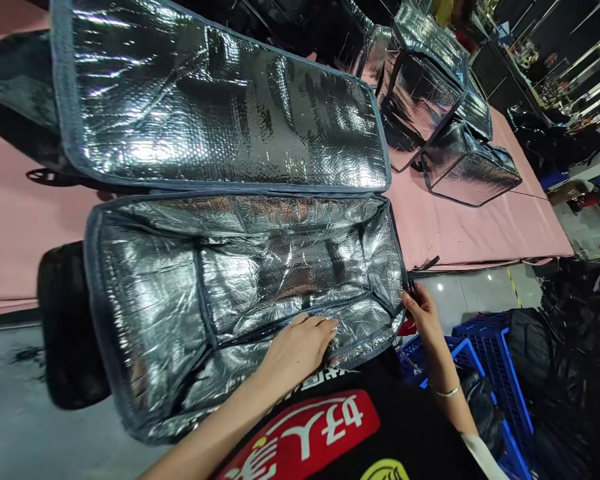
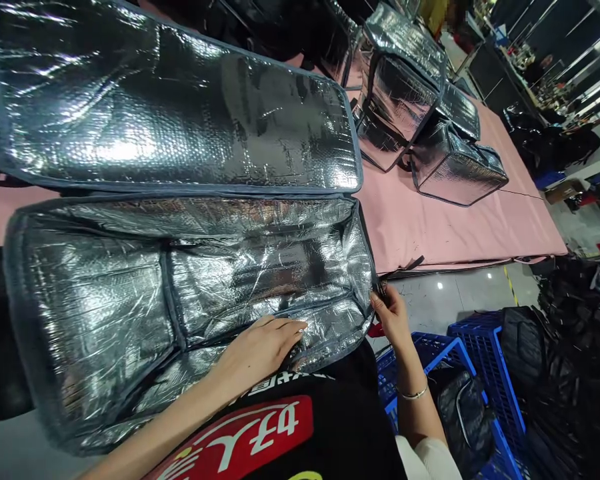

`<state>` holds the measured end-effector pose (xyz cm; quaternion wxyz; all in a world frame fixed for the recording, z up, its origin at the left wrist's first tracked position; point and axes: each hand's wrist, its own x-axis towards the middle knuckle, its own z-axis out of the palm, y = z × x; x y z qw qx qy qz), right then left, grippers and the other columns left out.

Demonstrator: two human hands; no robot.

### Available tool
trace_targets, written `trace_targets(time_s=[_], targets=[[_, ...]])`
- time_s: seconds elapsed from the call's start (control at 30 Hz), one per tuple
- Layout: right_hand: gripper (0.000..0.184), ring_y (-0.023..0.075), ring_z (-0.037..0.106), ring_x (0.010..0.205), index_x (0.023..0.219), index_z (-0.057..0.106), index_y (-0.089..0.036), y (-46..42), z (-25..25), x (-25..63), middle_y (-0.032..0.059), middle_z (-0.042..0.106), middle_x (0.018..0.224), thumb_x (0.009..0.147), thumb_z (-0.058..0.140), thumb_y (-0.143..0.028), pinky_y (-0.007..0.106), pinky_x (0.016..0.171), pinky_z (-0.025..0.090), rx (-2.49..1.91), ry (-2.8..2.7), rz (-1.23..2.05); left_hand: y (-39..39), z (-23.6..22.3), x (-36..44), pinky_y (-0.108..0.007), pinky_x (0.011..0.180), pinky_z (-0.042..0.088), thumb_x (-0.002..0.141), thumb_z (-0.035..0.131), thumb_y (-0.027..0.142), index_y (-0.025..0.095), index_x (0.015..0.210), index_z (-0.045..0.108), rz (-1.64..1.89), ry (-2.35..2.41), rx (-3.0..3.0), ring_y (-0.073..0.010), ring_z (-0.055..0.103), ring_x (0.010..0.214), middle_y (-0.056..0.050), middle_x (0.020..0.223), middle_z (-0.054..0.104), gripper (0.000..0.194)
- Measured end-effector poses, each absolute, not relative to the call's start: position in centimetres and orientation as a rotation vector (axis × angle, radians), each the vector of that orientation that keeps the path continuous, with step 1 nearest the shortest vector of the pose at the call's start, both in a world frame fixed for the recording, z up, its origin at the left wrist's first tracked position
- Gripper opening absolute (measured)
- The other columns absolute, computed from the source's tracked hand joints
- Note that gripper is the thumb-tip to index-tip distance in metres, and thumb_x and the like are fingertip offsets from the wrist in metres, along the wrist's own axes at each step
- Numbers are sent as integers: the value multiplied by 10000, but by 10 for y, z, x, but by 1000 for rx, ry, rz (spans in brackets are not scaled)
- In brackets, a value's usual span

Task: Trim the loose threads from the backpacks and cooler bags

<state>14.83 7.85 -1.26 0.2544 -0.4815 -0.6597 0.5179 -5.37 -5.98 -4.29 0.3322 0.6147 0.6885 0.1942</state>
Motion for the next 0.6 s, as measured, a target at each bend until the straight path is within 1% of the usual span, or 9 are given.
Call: trace_targets(time_s=[0.07, 0.17, 0.23, 0.3, 0.4, 0.47, 0.53, 0.6], targets=[[249, 92, 336, 566, 732, 468, -194, 78, -12, 148, -58, 360, 631, 791, 559, -417, 214, 524, 308, -1291, -1837, 1344, -56, -39, -54, -359, 756, 435, 864, 344, 395, 236, 858, 694, 577, 1711, 1588, -246, 578, 809, -72, 823, 690, 385], [273, 93, 326, 570, 682, 413, -200, 76, -12, 146, -64, 331, 612, 802, 545, -407, 216, 534, 295, -1317, -1904, 1205, -53, -37, -52, -319, 750, 419, 814, 473, 457, 272, 829, 685, 626, 1523, 1523, -219, 580, 811, -25, 788, 675, 282], [282, 93, 327, 562, 681, 402, -204, 75, -9, 144, -69, 328, 593, 810, 537, -415, 214, 535, 295, -1367, -1920, 1088, -52, -37, -51, -295, 707, 411, 755, 566, 458, 263, 824, 670, 599, 1474, 1454, -210, 577, 800, -9, 793, 661, 232], [279, 92, 340, 546, 697, 408, -205, 72, -5, 142, -72, 342, 575, 826, 520, -425, 209, 532, 307, -1398, -1901, 1008, -51, -36, -49, -268, 644, 395, 713, 620, 434, 233, 782, 644, 597, 1469, 1367, -191, 570, 750, 1, 775, 640, 214], [271, 91, 371, 534, 708, 441, -197, 63, 4, 139, -65, 389, 569, 835, 519, -424, 203, 531, 331, -1370, -1925, 986, -53, -36, -45, -239, 586, 377, 713, 630, 387, 206, 703, 598, 700, 1493, 1285, -150, 550, 665, 23, 716, 602, 184], [231, 94, 415, 547, 752, 509, -182, 55, 10, 139, -42, 470, 606, 840, 515, -395, 202, 542, 354, -1332, -2038, 1045, -56, -38, -43, -229, 580, 375, 735, 621, 336, 201, 668, 582, 815, 1518, 1362, -131, 538, 643, 32, 691, 585, 156], [193, 100, 454, 540, 880, 587, -170, 45, 12, 139, -21, 544, 644, 834, 518, -344, 203, 543, 371, -1305, -2235, 1139, -60, -41, -39, -224, 586, 375, 780, 588, 274, 199, 659, 579, 958, 1561, 1555, -120, 524, 642, 29, 687, 581, 143], [227, 106, 492, 529, 994, 617, -180, 37, 12, 141, -16, 587, 652, 800, 542, -272, 206, 550, 385, -1274, -2452, 1226, -65, -46, -33, -217, 583, 369, 835, 526, 214, 196, 676, 585, 1120, 1620, 1779, -110, 498, 635, 21, 677, 569, 170]])
